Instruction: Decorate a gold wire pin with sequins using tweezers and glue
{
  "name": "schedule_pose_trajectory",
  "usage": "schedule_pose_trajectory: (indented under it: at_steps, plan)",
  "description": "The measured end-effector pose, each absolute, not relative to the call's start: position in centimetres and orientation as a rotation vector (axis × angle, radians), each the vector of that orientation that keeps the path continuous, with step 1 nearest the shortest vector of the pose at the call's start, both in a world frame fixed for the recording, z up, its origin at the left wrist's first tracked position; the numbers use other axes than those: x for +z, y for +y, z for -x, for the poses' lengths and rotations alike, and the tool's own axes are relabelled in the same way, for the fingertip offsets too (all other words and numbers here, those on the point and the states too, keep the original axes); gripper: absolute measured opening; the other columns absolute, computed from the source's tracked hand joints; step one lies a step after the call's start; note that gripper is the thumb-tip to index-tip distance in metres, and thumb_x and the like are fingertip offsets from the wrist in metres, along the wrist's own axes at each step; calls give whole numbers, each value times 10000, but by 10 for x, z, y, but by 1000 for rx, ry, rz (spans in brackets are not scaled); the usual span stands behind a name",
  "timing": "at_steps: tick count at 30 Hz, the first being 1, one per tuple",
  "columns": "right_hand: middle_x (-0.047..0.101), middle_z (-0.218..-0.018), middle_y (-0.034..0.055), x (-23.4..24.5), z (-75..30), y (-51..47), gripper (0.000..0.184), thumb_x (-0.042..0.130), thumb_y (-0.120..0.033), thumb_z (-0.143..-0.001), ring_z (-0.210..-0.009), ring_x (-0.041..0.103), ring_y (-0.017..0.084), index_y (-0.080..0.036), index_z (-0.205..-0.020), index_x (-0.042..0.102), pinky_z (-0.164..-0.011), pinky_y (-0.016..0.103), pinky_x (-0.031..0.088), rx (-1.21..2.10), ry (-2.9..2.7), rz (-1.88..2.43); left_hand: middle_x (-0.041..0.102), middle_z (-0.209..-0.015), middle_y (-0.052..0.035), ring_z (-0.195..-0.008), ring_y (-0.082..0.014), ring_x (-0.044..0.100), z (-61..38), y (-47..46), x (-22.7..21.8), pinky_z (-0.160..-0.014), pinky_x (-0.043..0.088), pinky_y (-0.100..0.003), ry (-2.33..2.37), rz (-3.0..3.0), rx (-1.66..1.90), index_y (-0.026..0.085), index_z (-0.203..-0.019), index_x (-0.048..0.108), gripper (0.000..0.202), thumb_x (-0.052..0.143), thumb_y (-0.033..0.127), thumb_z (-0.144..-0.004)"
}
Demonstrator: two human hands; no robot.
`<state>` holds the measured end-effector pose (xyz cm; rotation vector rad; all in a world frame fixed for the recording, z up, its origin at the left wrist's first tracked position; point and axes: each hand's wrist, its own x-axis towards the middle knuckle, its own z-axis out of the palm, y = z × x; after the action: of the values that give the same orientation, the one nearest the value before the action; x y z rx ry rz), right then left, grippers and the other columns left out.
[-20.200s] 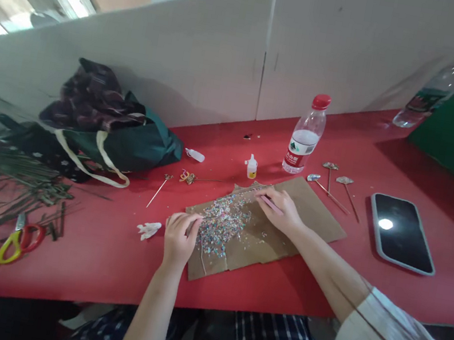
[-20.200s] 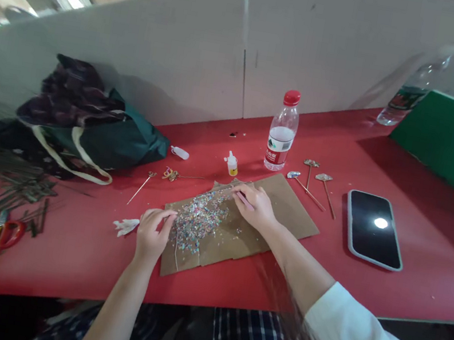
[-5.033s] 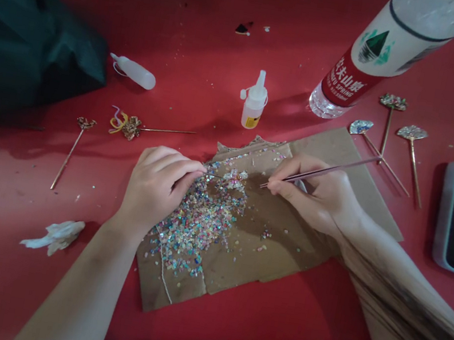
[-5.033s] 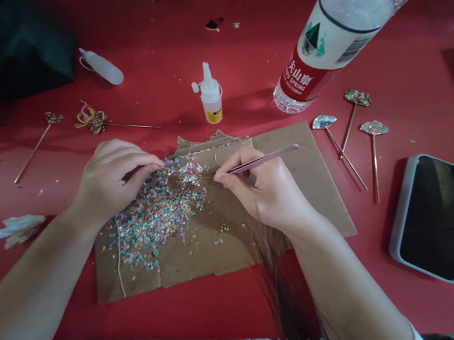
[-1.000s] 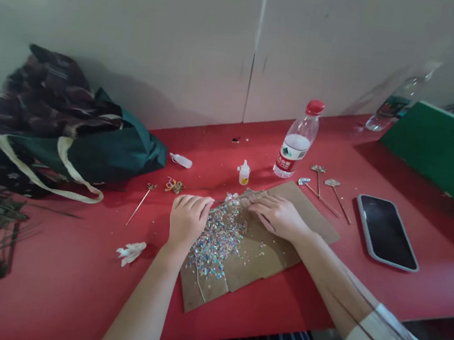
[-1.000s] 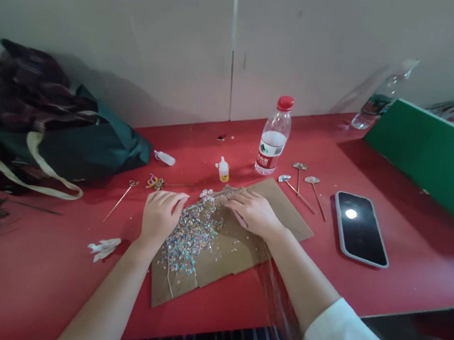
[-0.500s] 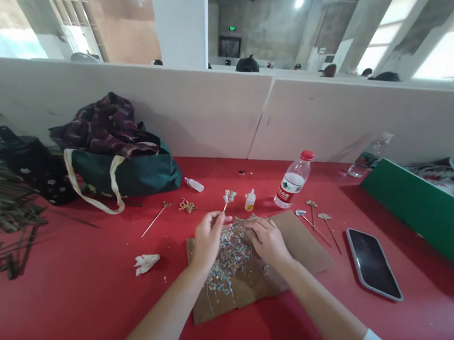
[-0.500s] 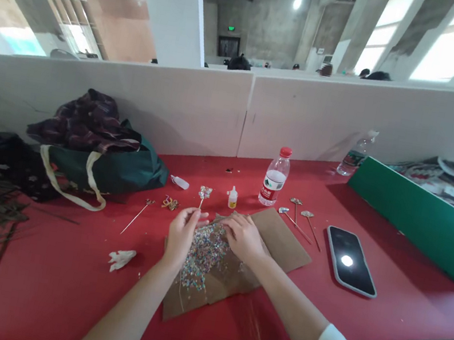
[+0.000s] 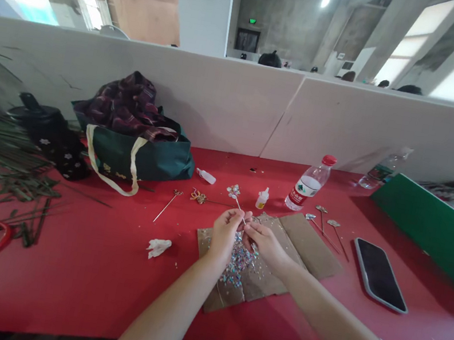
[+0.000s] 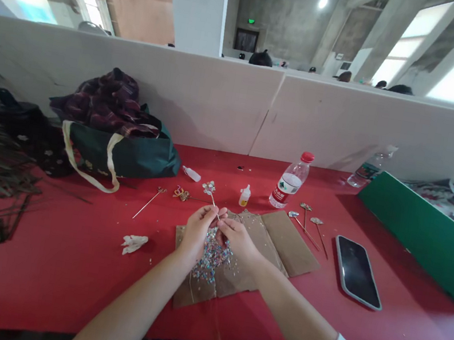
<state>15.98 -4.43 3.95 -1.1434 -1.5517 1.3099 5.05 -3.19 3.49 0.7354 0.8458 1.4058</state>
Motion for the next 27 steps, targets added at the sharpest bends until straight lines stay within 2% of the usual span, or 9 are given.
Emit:
schedule_pose_trajectory:
  at_steps: [7, 11, 15, 27]
  plan:
    - [325, -484, -81, 42, -166, -50, 423, 557, -600, -763, -424, 225, 72, -204, -672, 439, -433, 255, 165, 1477, -1364, 1104, 726, -796, -68, -725, -161, 670, -53, -32, 35, -736, 488, -283, 808, -694, 1387, 157, -763, 616, 327, 763, 415, -626]
    - [263, -491, -89, 38, -171, -49, 414, 564, -567, -784, -440, 164, 66, -201, -659, 415, -442, 259, 111, 1549, -1310, 1058, 723, -794, -65, -649, -127, 635, -52, -33, 37, -664, 473, -259, 798, -679, 1393, 151, -730, 626, 321, 781, 400, -600]
    - [238, -496, -93, 34, -173, -48, 373, 561, -542, -805, -451, 143, 71, -196, -715, 453, -451, 264, 99, 1584, -1273, 1020, 717, -765, -57, -583, -103, 599, -51, -34, 39, -635, 467, -257, 779, -672, 1392, 149, -706, 627, 316, 789, 393, -588]
    - [229, -502, -91, 28, -180, -49, 401, 579, -535, -800, -454, 154, 72, -204, -666, 397, -451, 260, 100, 1606, -1226, 1013, 701, -722, -42, -582, -111, 607, -51, -34, 36, -661, 495, -272, 790, -702, 1363, 148, -691, 633, 325, 798, 404, -577]
